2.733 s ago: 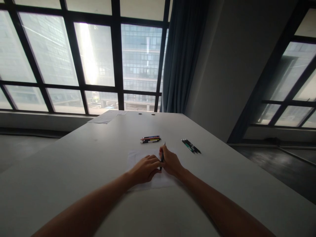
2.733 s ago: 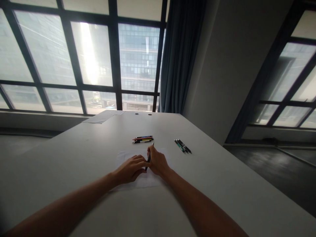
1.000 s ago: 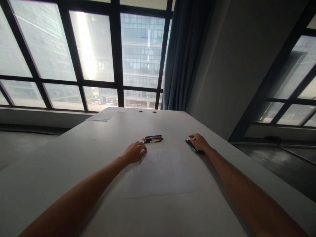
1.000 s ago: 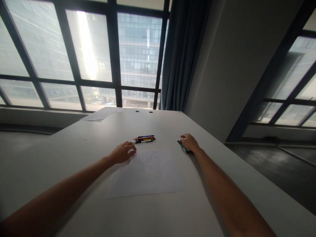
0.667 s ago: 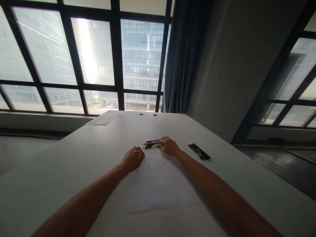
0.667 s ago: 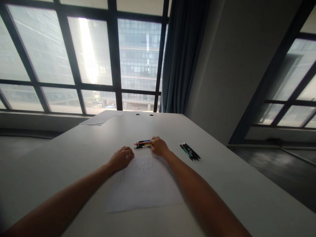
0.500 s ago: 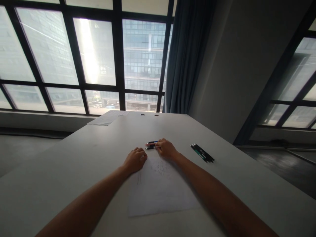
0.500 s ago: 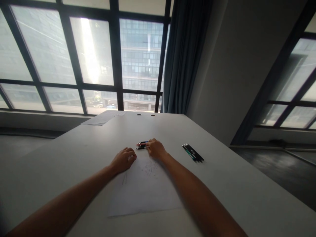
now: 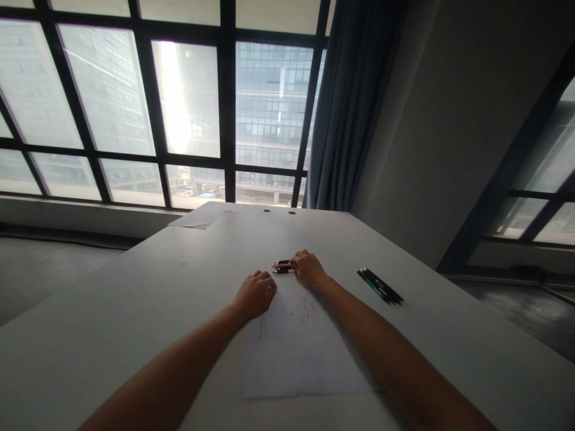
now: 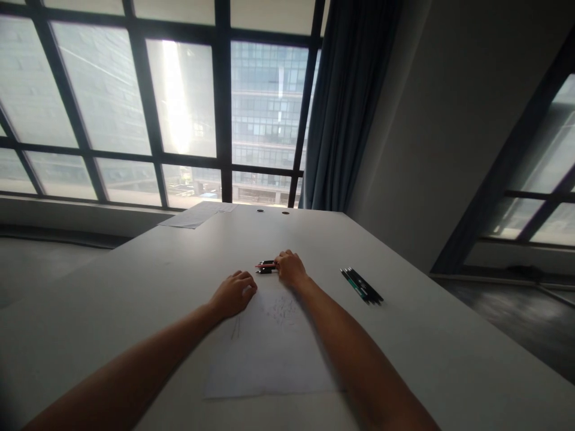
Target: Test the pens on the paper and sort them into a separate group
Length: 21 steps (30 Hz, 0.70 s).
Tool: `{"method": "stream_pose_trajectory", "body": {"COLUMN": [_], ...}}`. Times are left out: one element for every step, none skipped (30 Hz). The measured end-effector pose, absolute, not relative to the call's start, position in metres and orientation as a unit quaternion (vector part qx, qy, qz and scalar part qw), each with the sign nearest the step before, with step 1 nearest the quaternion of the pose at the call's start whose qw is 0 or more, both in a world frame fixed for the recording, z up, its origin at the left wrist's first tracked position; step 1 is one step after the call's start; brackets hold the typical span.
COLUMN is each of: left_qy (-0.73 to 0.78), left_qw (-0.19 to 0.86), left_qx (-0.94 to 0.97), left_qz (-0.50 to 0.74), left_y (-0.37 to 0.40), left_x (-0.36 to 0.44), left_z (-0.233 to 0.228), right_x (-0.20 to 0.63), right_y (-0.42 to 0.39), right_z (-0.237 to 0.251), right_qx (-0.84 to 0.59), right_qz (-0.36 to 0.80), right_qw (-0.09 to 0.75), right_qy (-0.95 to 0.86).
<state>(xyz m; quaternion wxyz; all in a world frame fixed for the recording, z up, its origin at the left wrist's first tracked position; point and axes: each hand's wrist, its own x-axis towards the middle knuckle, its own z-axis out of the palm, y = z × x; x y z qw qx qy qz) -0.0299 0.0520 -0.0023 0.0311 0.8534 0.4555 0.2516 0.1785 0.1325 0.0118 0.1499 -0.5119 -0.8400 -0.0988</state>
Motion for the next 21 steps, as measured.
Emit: {"method": "stream_pose_trajectory", "body": {"left_qy": [0.455,0.455,0.455,0.454,0.453,0.452,0.451,0.45,0.448,0.445,0.436,0.428,0.421,0.412,0.405,0.398,0.392,0.389,0.391,0.397,0.404], "left_qw": [0.03,0.028,0.027,0.026,0.026,0.026,0.025,0.022,0.017,0.009,-0.001,-0.005,-0.002,0.008,0.022,0.038,0.051,0.062,0.07,0.075,0.076], "left_qx": [0.853,0.853,0.853,0.853,0.853,0.854,0.855,0.856,0.858,0.86,0.864,0.865,0.864,0.865,0.863,0.863,0.863,0.863,0.861,0.857,0.853], "left_qz": [0.252,0.253,0.255,0.256,0.257,0.257,0.256,0.254,0.253,0.252,0.252,0.26,0.275,0.288,0.3,0.309,0.314,0.317,0.318,0.321,0.322], "left_y": [0.052,0.053,0.053,0.054,0.055,0.055,0.055,0.055,0.054,0.053,0.051,0.048,0.045,0.041,0.036,0.032,0.028,0.024,0.021,0.019,0.017], "left_x": [-0.03,-0.03,-0.031,-0.031,-0.032,-0.032,-0.033,-0.033,-0.032,-0.031,-0.029,-0.025,-0.021,-0.017,-0.012,-0.008,-0.003,0.0,0.003,0.005,0.006], "left_z": [-0.003,-0.004,-0.005,-0.006,-0.007,-0.007,-0.007,-0.006,-0.004,-0.001,0.002,0.005,0.007,0.009,0.01,0.01,0.01,0.009,0.007,0.006,0.005], "right_x": [0.179,0.18,0.181,0.183,0.185,0.188,0.192,0.196,0.199,0.202,0.204,0.206,0.207,0.206,0.205,0.203,0.2,0.197,0.194,0.191,0.189], "right_y": [0.132,0.131,0.129,0.126,0.121,0.115,0.107,0.099,0.089,0.078,0.067,0.057,0.048,0.039,0.033,0.028,0.024,0.021,0.02,0.019,0.018], "right_z": [0.013,0.015,0.017,0.019,0.021,0.023,0.025,0.026,0.027,0.027,0.028,0.028,0.028,0.027,0.027,0.026,0.024,0.023,0.021,0.02,0.018], "right_qx": [-0.509,-0.507,-0.506,-0.507,-0.507,-0.505,-0.499,-0.487,-0.469,-0.446,-0.42,-0.395,-0.373,-0.354,-0.339,-0.327,-0.316,-0.306,-0.298,-0.291,-0.288], "right_qz": [-0.101,-0.103,-0.102,-0.094,-0.075,-0.041,0.007,0.066,0.132,0.198,0.261,0.32,0.371,0.415,0.45,0.478,0.502,0.522,0.539,0.554,0.564], "right_qw": [0.149,0.153,0.164,0.188,0.223,0.268,0.32,0.371,0.418,0.459,0.493,0.521,0.542,0.558,0.57,0.579,0.585,0.586,0.584,0.578,0.572], "right_qy": [-0.842,-0.842,-0.84,-0.836,-0.829,-0.819,-0.805,-0.788,-0.767,-0.742,-0.715,-0.685,-0.655,-0.626,-0.598,-0.573,-0.553,-0.538,-0.528,-0.523,-0.521]}}
